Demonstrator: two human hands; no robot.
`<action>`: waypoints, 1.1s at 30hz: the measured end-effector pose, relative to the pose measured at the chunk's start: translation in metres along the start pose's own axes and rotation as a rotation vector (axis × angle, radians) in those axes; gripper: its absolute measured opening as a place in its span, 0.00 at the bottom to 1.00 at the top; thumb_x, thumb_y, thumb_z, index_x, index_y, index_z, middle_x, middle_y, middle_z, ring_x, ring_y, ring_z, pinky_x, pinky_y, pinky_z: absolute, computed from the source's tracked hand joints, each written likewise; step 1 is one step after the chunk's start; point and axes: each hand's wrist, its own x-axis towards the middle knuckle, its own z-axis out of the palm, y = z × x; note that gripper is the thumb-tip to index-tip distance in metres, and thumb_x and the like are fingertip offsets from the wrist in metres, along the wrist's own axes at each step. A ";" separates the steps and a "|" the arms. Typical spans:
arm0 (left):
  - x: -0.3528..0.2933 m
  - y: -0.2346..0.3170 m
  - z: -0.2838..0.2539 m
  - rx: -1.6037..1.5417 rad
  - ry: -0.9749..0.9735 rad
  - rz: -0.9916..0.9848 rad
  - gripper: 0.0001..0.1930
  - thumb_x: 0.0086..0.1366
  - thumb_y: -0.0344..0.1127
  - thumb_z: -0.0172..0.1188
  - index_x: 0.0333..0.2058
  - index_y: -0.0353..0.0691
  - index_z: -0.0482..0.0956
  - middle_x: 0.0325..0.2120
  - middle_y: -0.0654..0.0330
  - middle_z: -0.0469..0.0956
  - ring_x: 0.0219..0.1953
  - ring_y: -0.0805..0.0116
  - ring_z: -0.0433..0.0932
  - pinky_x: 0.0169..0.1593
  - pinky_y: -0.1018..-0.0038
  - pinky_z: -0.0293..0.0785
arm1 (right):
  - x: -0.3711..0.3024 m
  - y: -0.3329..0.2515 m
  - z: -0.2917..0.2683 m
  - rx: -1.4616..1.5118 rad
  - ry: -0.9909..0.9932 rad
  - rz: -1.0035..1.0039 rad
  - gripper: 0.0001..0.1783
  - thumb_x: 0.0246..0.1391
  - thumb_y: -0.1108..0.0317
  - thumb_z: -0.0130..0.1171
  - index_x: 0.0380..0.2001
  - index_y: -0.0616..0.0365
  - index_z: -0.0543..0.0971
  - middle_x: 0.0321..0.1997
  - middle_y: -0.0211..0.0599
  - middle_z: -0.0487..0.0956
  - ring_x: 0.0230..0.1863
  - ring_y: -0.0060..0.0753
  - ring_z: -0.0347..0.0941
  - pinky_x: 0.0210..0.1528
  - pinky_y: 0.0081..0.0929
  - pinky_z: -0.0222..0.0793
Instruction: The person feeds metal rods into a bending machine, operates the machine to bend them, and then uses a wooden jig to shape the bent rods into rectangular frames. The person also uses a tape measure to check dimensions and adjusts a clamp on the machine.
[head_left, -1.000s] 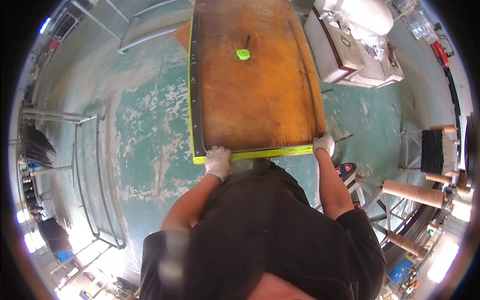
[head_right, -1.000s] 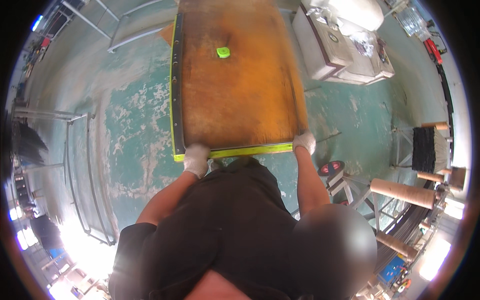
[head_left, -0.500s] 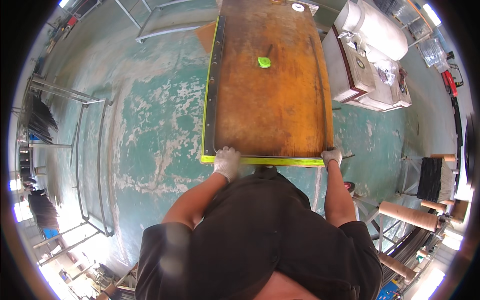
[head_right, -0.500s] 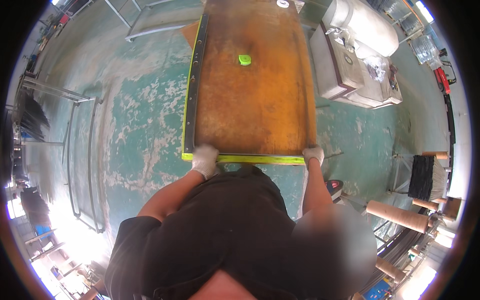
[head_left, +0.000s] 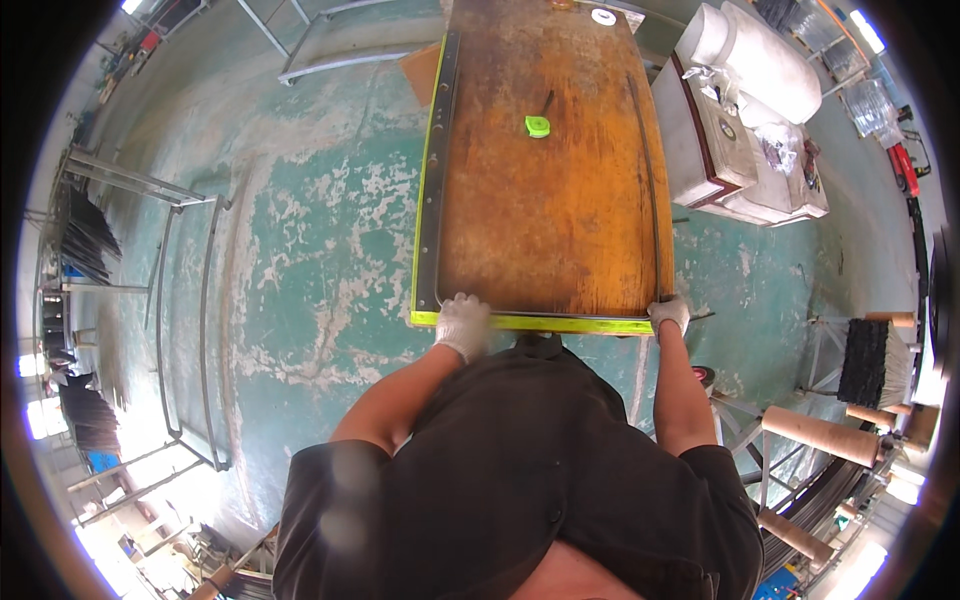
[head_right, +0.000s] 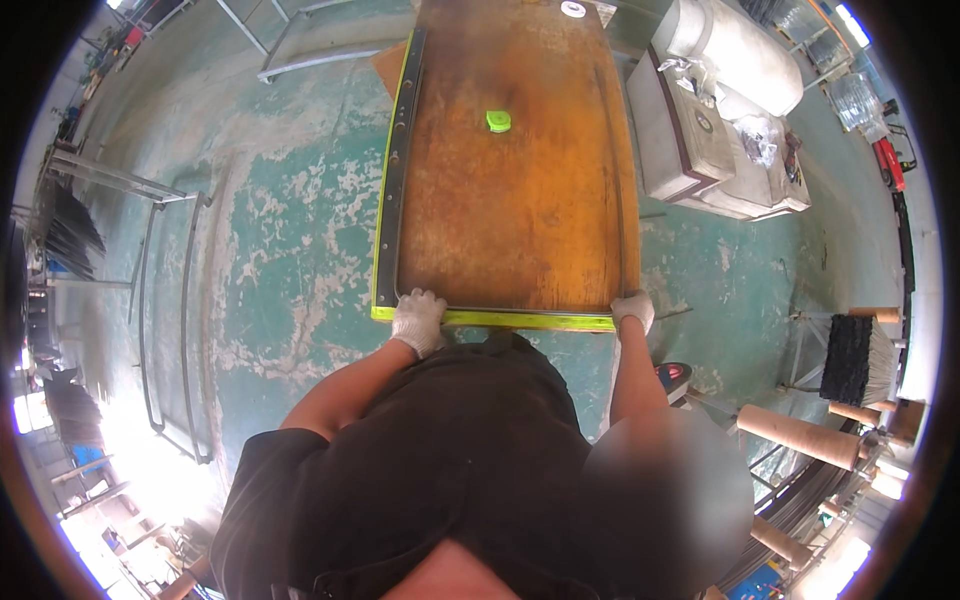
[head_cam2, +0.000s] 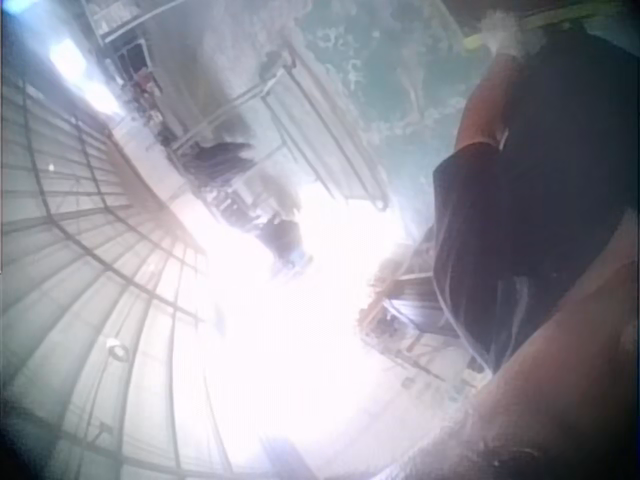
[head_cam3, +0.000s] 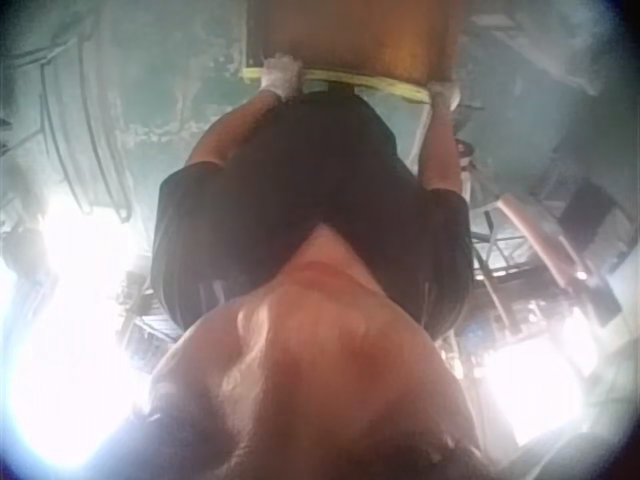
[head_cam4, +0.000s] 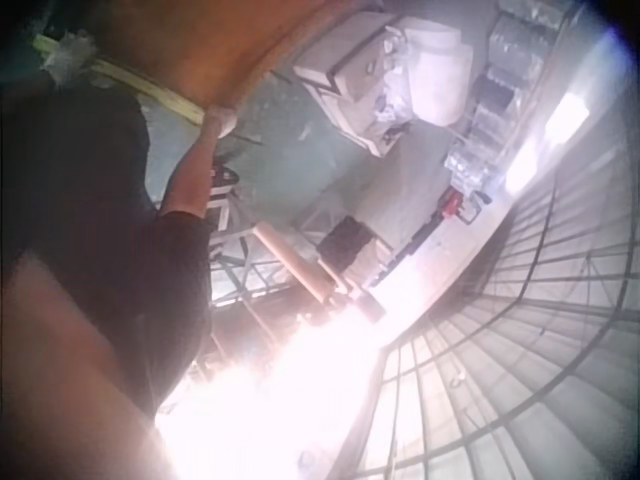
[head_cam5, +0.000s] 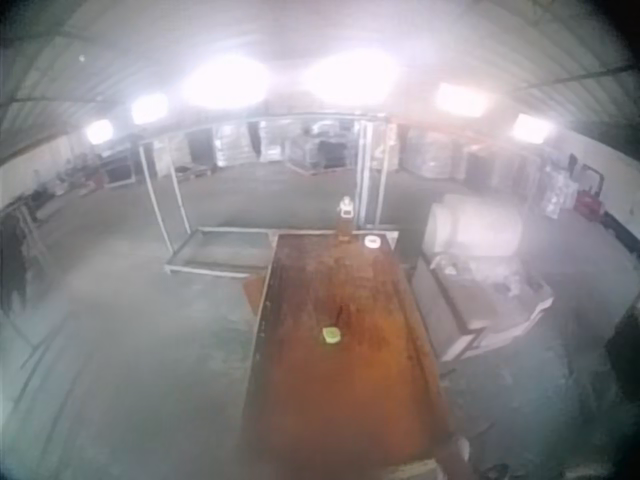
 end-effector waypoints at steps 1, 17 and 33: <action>0.000 0.000 -0.001 -0.004 0.004 0.001 0.15 0.59 0.43 0.68 0.41 0.43 0.89 0.44 0.53 0.85 0.53 0.52 0.82 0.53 0.56 0.79 | 0.003 0.003 -0.003 0.040 -0.028 -0.003 0.24 0.48 0.69 0.67 0.51 0.59 0.87 0.49 0.51 0.89 0.53 0.50 0.87 0.56 0.42 0.80; 0.037 -0.001 -0.195 -1.971 -0.108 0.302 0.33 0.75 0.54 0.64 0.65 0.31 0.75 0.50 0.50 0.84 0.49 0.53 0.85 0.57 0.52 0.82 | -0.264 -0.183 -0.164 1.169 -0.369 -0.921 0.17 0.71 0.71 0.57 0.58 0.68 0.78 0.37 0.39 0.84 0.35 0.29 0.81 0.42 0.28 0.78; -0.054 -0.039 -0.338 -1.712 0.208 0.141 0.24 0.57 0.23 0.61 0.55 0.24 0.80 0.34 0.51 0.84 0.26 0.63 0.81 0.33 0.66 0.84 | -0.223 -0.214 -0.083 0.626 -0.548 -1.449 0.08 0.63 0.69 0.66 0.44 0.54 0.88 0.41 0.40 0.86 0.45 0.51 0.83 0.48 0.42 0.79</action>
